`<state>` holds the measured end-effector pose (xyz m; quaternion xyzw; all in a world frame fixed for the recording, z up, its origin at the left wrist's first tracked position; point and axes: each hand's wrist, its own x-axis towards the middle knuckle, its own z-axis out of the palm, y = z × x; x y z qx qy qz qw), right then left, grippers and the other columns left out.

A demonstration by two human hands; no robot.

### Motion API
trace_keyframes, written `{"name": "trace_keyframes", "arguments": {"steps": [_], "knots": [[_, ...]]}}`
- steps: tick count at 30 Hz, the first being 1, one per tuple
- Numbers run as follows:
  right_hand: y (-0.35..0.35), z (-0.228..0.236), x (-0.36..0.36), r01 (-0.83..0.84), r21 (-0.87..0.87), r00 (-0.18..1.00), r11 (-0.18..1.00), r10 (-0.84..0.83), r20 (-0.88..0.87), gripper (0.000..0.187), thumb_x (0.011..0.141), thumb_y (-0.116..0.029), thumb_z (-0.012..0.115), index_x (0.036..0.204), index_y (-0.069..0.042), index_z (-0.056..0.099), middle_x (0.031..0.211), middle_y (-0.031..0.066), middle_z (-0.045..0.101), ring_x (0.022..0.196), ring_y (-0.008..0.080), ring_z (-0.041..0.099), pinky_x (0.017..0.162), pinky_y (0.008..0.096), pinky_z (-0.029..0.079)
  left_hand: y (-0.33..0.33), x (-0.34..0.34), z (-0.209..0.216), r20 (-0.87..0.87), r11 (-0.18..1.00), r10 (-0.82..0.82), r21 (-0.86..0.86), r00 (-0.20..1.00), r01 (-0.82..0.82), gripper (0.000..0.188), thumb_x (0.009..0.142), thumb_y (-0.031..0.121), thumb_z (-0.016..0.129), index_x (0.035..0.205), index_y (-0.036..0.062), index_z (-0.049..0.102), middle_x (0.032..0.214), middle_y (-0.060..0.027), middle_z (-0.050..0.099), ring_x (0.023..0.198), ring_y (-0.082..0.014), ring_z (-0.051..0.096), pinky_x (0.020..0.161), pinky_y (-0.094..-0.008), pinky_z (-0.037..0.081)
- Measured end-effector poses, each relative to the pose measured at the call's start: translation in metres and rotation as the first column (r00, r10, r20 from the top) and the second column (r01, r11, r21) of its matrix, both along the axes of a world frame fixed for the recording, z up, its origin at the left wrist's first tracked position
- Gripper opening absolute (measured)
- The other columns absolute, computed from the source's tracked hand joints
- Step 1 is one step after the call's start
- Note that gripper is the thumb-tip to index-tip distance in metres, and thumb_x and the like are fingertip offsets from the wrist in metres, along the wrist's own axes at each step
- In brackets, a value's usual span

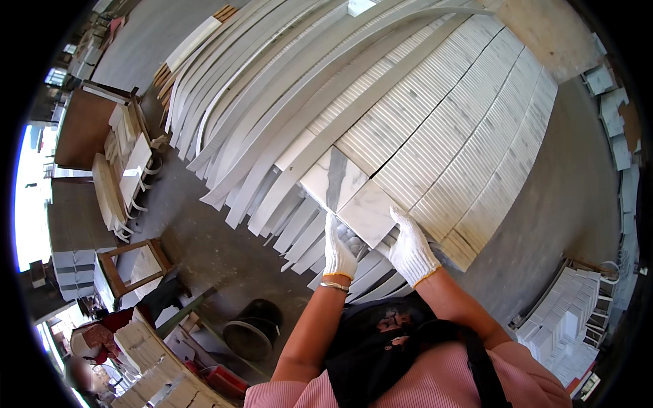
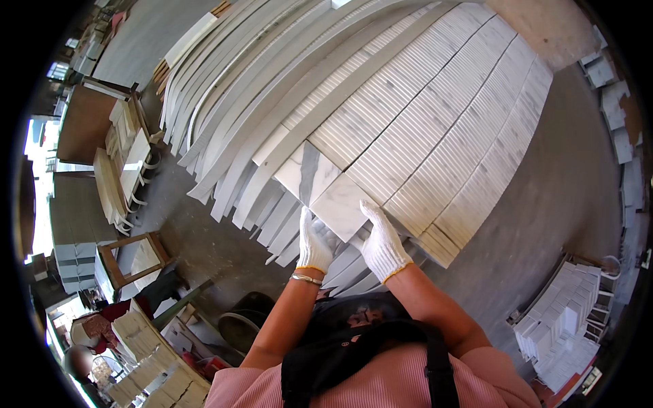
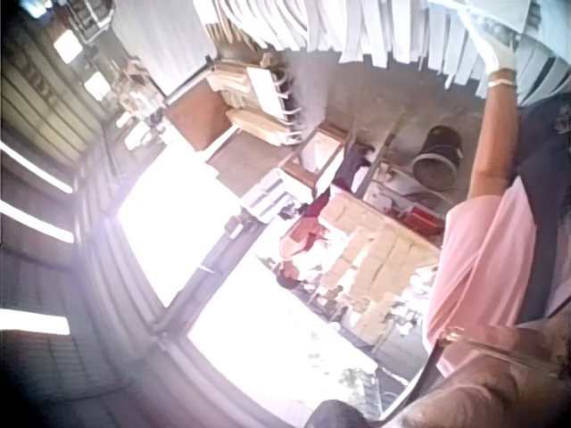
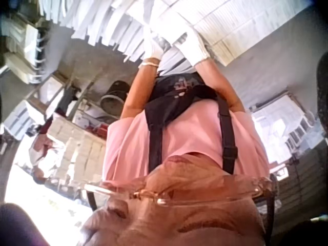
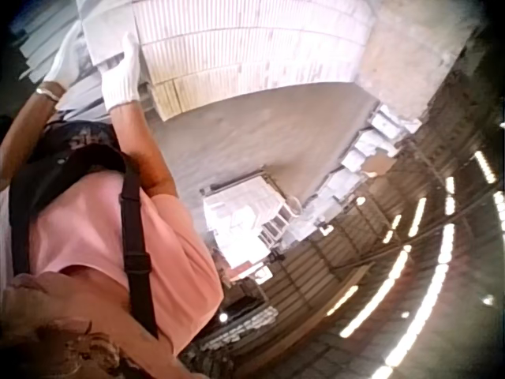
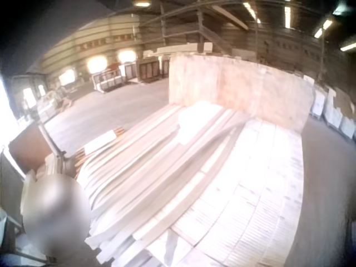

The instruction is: The person picks up white rectangular blocks from a table and stacks them onto a nearby rack. The person handles the blocks one at a time, placing them in neat rows. The workspace is a workshop with stacks of materials and tools visible.

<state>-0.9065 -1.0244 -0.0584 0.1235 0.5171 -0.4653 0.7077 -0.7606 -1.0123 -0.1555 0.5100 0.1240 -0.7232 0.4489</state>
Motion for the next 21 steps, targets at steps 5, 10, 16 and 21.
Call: {"name": "trace_keyframes", "arguments": {"steps": [5, 10, 16, 21], "knots": [[0.003, 0.002, -0.005, -0.018, -0.045, 0.999, 0.999, 0.020, 0.039, 0.056, 0.095, -0.030, 0.068, 0.141, -0.006, 0.048, 0.136, 0.0134, 0.056, 0.125, 0.0285, 0.057, 0.106, 0.0470, 0.051, -0.004, 0.001, 0.037, 0.226, 0.978, -0.186, -0.051, 0.956, 0.202, 0.080, 0.096, 0.072, 0.049, 0.134, 0.0024, 0.060, 0.117, -0.0112, 0.070, 0.092, -0.0177, 0.069, 0.076, -0.0288, 0.055], [0.004, -0.003, -0.006, 0.021, -0.008, 0.997, 1.000, -0.020, 0.068, 0.051, 0.093, -0.027, 0.072, 0.136, -0.007, 0.054, 0.130, 0.0098, 0.060, 0.121, 0.0251, 0.059, 0.104, 0.0439, 0.050, 0.004, 0.006, 0.044, 0.164, 0.948, -0.268, -0.131, 0.949, 0.290, 0.089, 0.096, 0.075, 0.043, 0.148, 0.0029, 0.045, 0.138, -0.0140, 0.059, 0.121, -0.0265, 0.059, 0.101, -0.0374, 0.047], [0.015, -0.017, -0.004, -0.053, -0.078, 0.999, 0.995, 0.054, 0.005, 0.036, 0.093, -0.026, 0.071, 0.123, -0.008, 0.061, 0.121, 0.0062, 0.063, 0.113, 0.0185, 0.061, 0.100, 0.0386, 0.052, 0.001, -0.013, 0.050, 0.261, 0.886, -0.309, -0.269, 0.914, 0.376, 0.066, 0.099, 0.054, 0.056, 0.146, 0.0092, 0.049, 0.136, -0.0065, 0.059, 0.126, -0.0200, 0.055, 0.104, -0.0383, 0.044], [0.023, -0.020, -0.006, -0.076, -0.154, 0.997, 0.985, 0.074, -0.016, 0.034, 0.093, -0.025, 0.071, 0.121, -0.009, 0.062, 0.118, 0.0046, 0.064, 0.109, 0.0170, 0.061, 0.096, 0.0369, 0.052, 0.000, -0.027, 0.028, 0.216, 0.922, -0.131, -0.331, 0.968, 0.199, 0.045, 0.092, 0.023, 0.069, 0.133, 0.0061, 0.058, 0.121, -0.0056, 0.067, 0.109, -0.0201, 0.064, 0.095, -0.0363, 0.050]]}}
